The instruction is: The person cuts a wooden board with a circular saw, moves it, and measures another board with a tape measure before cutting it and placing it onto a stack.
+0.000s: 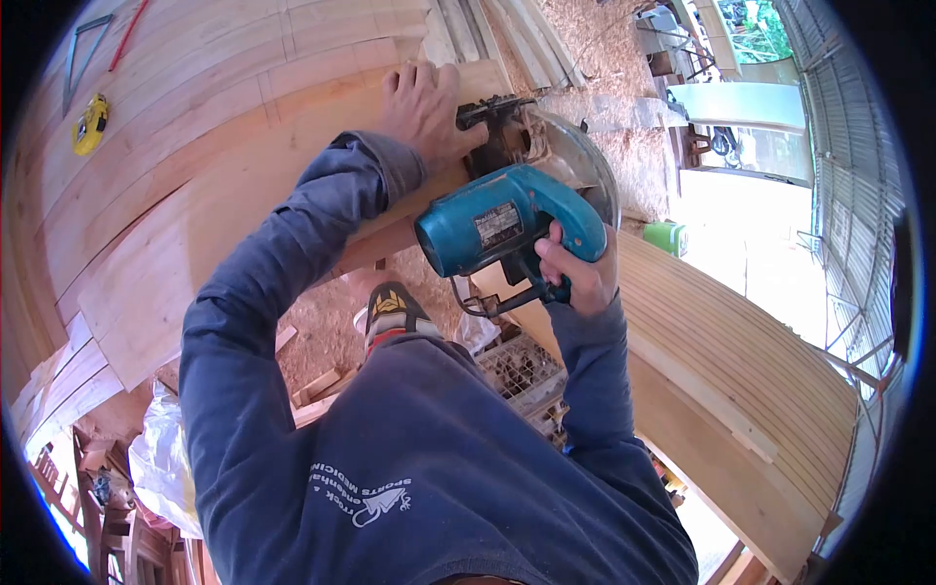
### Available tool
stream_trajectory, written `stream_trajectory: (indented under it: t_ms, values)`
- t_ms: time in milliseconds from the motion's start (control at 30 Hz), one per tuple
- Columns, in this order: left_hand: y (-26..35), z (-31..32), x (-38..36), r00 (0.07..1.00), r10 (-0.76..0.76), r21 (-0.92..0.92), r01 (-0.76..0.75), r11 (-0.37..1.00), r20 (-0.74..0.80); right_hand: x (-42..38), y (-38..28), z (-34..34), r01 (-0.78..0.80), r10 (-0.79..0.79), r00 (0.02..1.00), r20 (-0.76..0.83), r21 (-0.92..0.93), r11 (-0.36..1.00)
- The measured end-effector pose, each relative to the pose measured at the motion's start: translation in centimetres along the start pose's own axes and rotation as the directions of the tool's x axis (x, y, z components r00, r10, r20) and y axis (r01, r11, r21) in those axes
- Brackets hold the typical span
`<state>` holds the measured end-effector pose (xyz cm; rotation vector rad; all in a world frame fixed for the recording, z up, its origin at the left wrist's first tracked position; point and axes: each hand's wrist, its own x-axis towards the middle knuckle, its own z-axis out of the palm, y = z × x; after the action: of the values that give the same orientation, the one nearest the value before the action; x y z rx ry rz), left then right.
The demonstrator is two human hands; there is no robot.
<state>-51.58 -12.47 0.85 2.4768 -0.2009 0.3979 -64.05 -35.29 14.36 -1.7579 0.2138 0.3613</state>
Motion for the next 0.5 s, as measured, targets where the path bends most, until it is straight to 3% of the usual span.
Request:
stream_trajectory:
  t_ms: [67, 267, 500]
  values:
    - [-0.1, 0.0, 0.1, 1.0, -0.004, 0.013, 0.004, 1.0, -0.012, 0.2, 0.1, 0.0, 0.017, -0.017, 1.0, 0.006, -0.012, 1.0]
    - [-0.3, -1.5, 1.4, 0.989, -0.039, 0.115, 0.022, 0.993, 0.145, 0.0, 0.2, -0.2, -0.006, 0.006, 1.0, 0.008, 0.001, 1.0]
    - [-1.0, -0.3, 1.3, 0.997, 0.047, 0.048, -0.049, 0.998, 0.059, 0.4, 0.3, 0.1, 0.045, -0.045, 0.999, 0.003, 0.0, 0.999]
